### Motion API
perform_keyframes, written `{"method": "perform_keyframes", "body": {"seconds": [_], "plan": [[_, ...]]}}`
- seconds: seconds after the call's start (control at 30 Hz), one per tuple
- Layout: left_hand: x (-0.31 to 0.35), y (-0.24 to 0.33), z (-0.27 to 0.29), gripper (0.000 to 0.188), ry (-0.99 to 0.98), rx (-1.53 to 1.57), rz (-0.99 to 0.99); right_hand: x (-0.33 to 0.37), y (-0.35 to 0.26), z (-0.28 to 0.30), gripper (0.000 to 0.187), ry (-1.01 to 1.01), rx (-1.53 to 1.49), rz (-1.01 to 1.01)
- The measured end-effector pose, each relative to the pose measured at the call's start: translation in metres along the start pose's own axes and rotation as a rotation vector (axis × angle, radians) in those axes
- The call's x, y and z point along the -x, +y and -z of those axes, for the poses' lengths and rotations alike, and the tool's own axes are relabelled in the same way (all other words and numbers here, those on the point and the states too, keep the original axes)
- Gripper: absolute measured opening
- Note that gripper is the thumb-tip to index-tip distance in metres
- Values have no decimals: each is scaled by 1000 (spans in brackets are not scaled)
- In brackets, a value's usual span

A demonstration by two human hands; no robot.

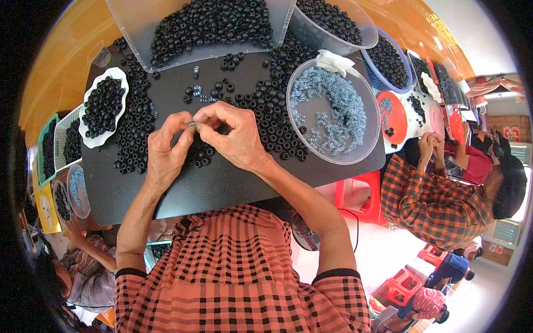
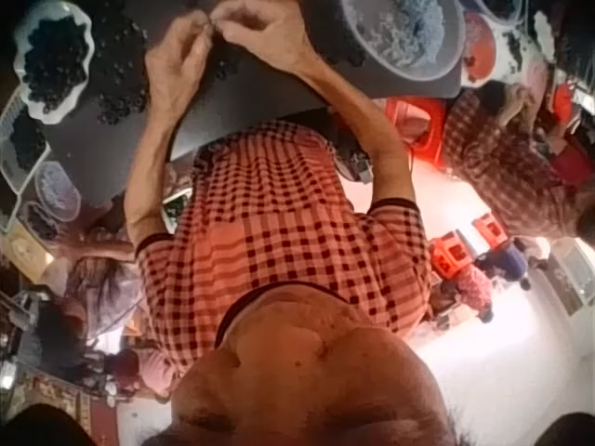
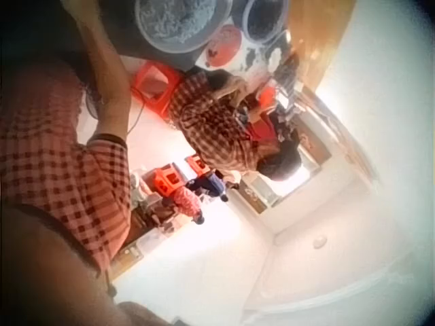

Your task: The person sorts and assembles small black and blue plastic components by hand, placing them into bins and onto larger parts.

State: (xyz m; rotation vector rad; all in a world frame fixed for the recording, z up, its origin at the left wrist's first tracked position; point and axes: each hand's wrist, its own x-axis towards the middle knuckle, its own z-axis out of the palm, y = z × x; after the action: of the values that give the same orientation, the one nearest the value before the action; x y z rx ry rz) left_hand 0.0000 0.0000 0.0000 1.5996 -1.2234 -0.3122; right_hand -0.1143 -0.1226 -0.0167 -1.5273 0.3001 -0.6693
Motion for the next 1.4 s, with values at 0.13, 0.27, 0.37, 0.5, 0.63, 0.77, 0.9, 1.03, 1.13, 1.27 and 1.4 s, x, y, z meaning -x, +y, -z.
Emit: {"method": "perform_keyframes", "body": {"seconds": [0.13,0.27,0.37,0.5,0.63,0.77,0.9,1.03,1.13,1.27,1.4], "plan": [[0,-1,-2,20,-7,-30,8,1,2,0,14,16,89,11],[-1,1,-1,14,-41,-96,-35,-1,-2,-1,14,22,221,133],[-3,2,7,10,-176,41,77,-2,-3,-3,15,40,263,267],[-6,1,14,11,-295,133,183,-1,-6,-2,12,10,334,354],[-5,3,8,14,-221,127,146,-1,-3,-3,14,17,263,277],[-1,-1,4,18,-110,-26,-8,0,-3,-3,13,7,277,264],[-2,-2,9,19,-192,120,168,-1,-5,-4,14,6,266,235],[-2,-5,7,20,-176,256,212,-1,-5,-6,14,28,318,331],[-2,-6,8,17,-107,293,239,-1,-4,-6,14,19,329,336],[-10,-13,19,12,94,-184,-94,-2,-7,-3,15,62,369,274],[-12,-12,27,16,42,-418,2,-1,1,3,16,137,218,155]]}}
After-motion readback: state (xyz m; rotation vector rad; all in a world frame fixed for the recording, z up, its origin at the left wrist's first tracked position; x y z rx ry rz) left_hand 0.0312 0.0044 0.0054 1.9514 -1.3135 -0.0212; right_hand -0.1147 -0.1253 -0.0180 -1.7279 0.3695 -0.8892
